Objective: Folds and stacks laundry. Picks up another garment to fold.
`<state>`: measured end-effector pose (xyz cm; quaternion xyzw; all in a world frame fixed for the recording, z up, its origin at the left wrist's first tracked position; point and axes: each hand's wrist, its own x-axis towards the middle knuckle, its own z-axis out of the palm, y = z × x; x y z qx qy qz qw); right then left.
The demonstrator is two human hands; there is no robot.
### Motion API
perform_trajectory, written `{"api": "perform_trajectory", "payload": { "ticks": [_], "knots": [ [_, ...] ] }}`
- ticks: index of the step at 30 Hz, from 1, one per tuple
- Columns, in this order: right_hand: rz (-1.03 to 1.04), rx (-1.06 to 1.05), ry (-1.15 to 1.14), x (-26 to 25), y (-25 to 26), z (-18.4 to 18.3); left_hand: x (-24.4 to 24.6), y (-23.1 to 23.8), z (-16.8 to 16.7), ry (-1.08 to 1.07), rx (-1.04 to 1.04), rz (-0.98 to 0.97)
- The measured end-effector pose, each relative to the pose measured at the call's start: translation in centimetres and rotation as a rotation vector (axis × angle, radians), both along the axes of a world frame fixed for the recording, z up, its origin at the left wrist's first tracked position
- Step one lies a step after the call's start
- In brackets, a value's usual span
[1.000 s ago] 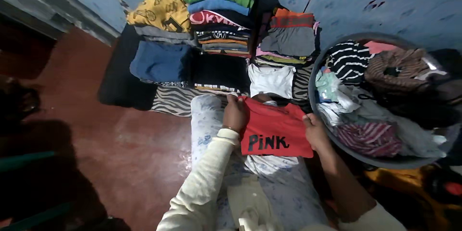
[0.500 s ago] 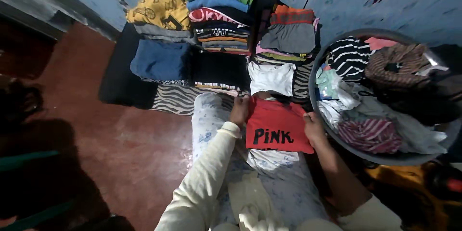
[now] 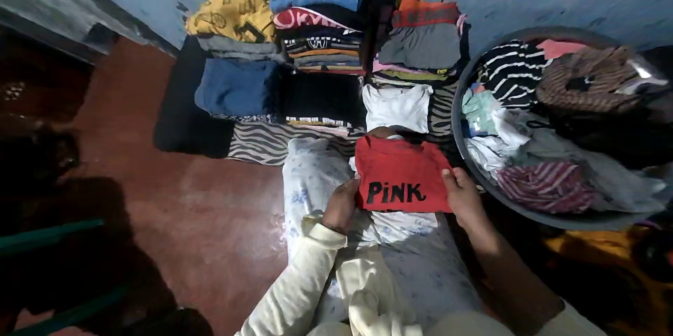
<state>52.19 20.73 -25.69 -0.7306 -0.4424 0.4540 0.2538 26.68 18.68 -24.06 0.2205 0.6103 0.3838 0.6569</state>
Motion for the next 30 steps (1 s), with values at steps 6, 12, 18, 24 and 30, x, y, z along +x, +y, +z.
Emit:
{"api": "perform_trajectory", "payload": {
  "ticks": [6,12,18,24,30],
  "knots": [
    [0.011,0.042,-0.063,-0.4,0.3,-0.3,0.6,0.3,0.0,0.172,0.252,-0.055],
    [0.018,0.079,-0.143,0.9,1.0,0.9,0.0,0.6,0.9,0.388,0.288,-0.108],
    [0.151,-0.141,-0.085,1.1,0.1,-1.1,-1.0,0.2,-0.1,0.456,0.069,-0.354],
    [0.091,-0.191,0.082,1.4,1.4,0.3,-0.9,3.1,0.1,0.341,-0.041,-0.283],
    [0.079,-0.029,-0.056,1.3,1.7,0.1,0.3,4.2,0.3,0.598,0.195,-0.228]
  ]
}}
